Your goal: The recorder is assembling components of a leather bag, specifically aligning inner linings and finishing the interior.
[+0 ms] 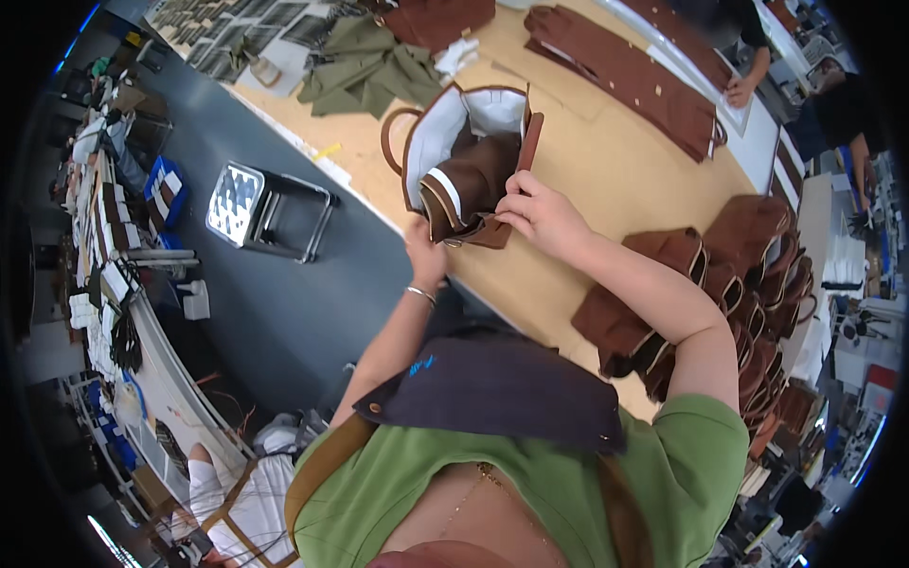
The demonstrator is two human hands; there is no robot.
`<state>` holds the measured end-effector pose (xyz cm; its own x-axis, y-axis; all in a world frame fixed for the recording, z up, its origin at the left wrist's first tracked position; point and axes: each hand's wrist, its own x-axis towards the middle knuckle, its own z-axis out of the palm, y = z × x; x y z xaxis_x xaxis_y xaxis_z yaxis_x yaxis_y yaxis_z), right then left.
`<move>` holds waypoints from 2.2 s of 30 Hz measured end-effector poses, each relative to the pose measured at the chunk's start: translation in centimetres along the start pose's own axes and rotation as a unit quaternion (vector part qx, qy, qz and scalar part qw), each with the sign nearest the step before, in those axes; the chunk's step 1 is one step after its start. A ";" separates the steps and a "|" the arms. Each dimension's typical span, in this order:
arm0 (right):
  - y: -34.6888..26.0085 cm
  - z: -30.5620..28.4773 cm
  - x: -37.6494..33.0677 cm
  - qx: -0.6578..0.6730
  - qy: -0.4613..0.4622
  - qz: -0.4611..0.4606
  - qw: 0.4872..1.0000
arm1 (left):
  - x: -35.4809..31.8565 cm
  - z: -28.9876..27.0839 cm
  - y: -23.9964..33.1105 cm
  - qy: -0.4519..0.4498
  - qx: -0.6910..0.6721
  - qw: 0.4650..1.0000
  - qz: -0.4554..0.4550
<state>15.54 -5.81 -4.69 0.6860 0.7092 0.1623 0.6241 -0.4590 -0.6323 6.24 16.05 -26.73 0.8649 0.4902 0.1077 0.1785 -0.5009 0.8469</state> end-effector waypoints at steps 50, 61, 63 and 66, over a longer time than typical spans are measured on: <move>-2.7 1.5 10.2 -0.093 -0.124 -0.033 0.987 | 3.8 -11.2 13.6 -0.148 0.180 0.899 0.372; -7.1 -5.6 11.2 -0.031 -0.246 0.107 0.963 | 9.0 -17.4 20.3 -0.245 -0.008 0.918 0.311; -6.0 -5.3 11.6 -0.073 -0.258 0.124 0.955 | 9.5 -17.1 20.0 -0.269 -0.040 0.927 0.258; -4.5 -4.4 12.8 -0.097 -0.286 0.211 0.930 | 9.3 -17.2 20.6 -0.284 -0.001 0.927 0.246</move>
<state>23.19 2.94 3.56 0.6079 0.5874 -0.5342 0.4381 -0.8093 -0.3913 9.89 22.54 0.61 0.9487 -0.2523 0.1905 -0.3039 -0.5620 0.7693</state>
